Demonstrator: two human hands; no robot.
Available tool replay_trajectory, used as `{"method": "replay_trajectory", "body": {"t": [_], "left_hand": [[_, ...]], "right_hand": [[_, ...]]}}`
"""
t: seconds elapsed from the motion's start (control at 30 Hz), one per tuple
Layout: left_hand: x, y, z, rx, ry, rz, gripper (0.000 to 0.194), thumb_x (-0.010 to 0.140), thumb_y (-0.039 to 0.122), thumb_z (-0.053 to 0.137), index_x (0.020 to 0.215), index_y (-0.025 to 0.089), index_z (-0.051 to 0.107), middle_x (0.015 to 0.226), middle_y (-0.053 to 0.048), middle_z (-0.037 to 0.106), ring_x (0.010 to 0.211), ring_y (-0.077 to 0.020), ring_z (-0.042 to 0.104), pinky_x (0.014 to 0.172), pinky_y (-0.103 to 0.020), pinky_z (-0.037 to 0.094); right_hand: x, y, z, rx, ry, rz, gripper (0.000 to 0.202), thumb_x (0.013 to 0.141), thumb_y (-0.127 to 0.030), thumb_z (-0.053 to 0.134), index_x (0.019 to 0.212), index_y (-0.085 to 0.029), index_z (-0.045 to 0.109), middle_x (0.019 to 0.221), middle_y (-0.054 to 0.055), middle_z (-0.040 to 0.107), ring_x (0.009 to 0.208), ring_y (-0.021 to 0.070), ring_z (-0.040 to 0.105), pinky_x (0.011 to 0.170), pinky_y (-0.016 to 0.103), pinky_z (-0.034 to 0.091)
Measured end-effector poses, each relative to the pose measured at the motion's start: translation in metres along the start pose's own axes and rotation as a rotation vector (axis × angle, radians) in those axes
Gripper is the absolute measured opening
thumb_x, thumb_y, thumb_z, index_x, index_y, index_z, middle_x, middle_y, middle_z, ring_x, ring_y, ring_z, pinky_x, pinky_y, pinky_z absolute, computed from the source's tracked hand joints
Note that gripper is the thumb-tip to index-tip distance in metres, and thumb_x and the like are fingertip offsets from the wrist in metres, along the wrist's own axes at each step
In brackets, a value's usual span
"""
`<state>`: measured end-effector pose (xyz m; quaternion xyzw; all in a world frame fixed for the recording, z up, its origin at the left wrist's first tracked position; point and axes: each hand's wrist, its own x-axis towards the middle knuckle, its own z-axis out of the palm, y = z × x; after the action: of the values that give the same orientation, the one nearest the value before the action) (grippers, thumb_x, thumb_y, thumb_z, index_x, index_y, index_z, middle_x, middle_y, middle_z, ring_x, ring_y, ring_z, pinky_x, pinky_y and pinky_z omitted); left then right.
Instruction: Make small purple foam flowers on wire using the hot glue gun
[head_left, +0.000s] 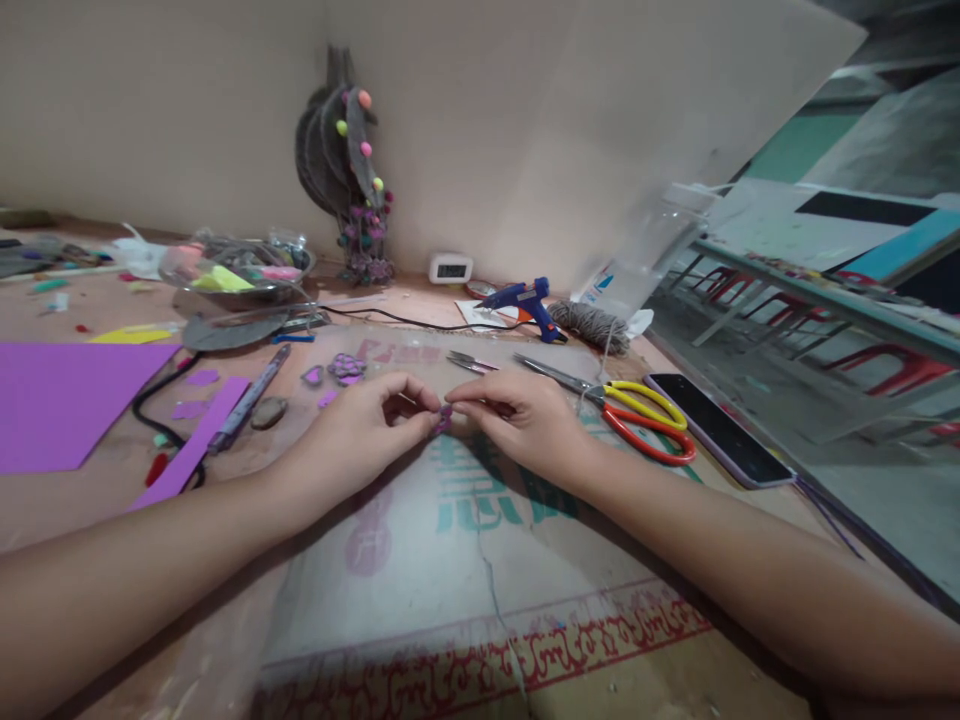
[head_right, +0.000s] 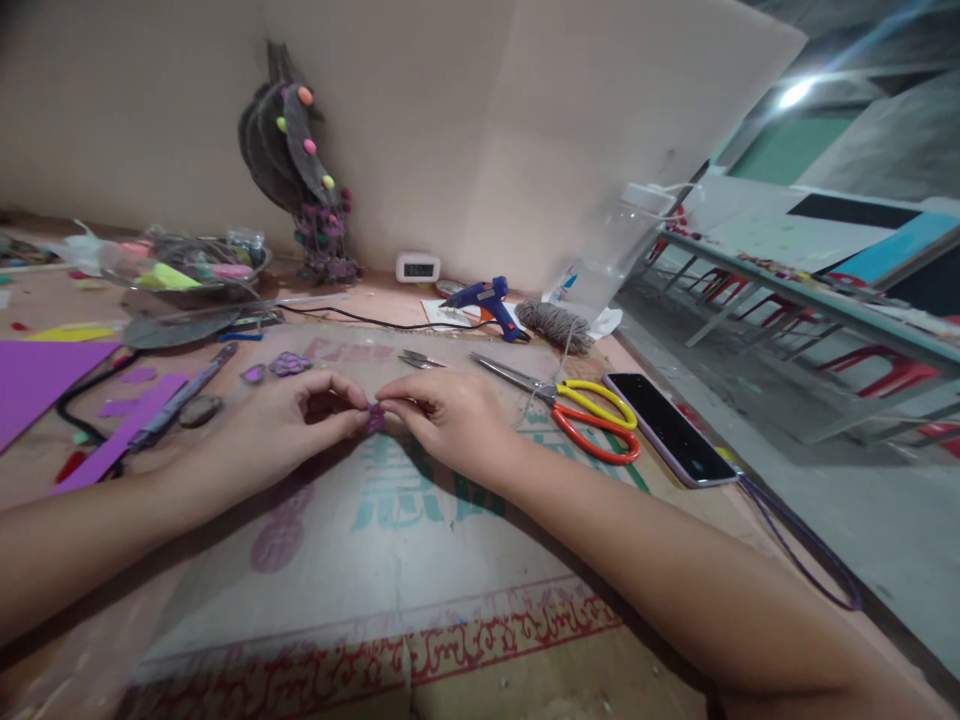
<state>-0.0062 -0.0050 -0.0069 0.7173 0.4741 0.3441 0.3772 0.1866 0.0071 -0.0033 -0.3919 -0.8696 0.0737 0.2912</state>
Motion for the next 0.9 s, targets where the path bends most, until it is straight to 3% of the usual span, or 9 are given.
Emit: {"method": "replay_trajectory", "body": {"t": [0.3,0.53,0.67,0.8,0.9], "left_hand": [[0.0,-0.002,0.001,-0.014,-0.002,0.044,0.009,0.077,0.025,0.057,0.082,0.018,0.059,0.078,0.0,0.062,0.072,-0.0142,0.058,0.064,-0.025,0.045],[0.0,-0.001,0.0,0.016,0.017,0.042,0.008,0.078,0.026,0.056,0.081,0.019,0.057,0.076,0.001,0.06,0.07,-0.0133,0.056,0.062,-0.024,0.044],[0.001,-0.004,0.0,-0.031,0.023,0.046,0.009,0.079,0.028,0.056,0.083,0.02,0.056,0.078,0.001,0.059,0.071,-0.0128,0.055,0.063,-0.023,0.044],[0.001,-0.005,0.0,-0.098,0.02,0.041,0.007,0.079,0.025,0.055,0.083,0.019,0.054,0.079,0.001,0.059,0.072,-0.0133,0.056,0.063,-0.024,0.044],[0.002,-0.003,0.0,-0.115,0.029,0.035,0.007,0.079,0.023,0.054,0.084,0.019,0.054,0.08,0.0,0.059,0.075,-0.014,0.056,0.066,-0.026,0.045]], "right_hand": [[-0.001,0.0,-0.001,0.04,-0.007,0.021,0.02,0.087,-0.026,0.051,0.091,-0.018,0.068,0.083,0.003,0.07,0.071,0.0116,0.06,0.066,0.022,0.043],[-0.001,-0.001,0.001,0.074,-0.005,0.122,0.018,0.085,-0.029,0.053,0.085,-0.017,0.067,0.073,0.001,0.066,0.06,0.0094,0.053,0.058,0.021,0.039],[0.0,-0.004,0.0,0.155,-0.033,0.173,0.02,0.086,-0.03,0.051,0.085,-0.017,0.067,0.075,0.001,0.067,0.064,0.0102,0.056,0.061,0.021,0.041],[0.002,-0.009,-0.002,0.225,-0.039,0.196,0.022,0.087,-0.026,0.047,0.09,-0.018,0.067,0.084,0.002,0.068,0.076,0.0127,0.06,0.071,0.025,0.043],[0.003,-0.013,-0.004,0.312,-0.072,0.29,0.024,0.087,-0.021,0.045,0.099,-0.016,0.065,0.072,0.002,0.063,0.068,0.012,0.057,0.065,0.025,0.042]]}}
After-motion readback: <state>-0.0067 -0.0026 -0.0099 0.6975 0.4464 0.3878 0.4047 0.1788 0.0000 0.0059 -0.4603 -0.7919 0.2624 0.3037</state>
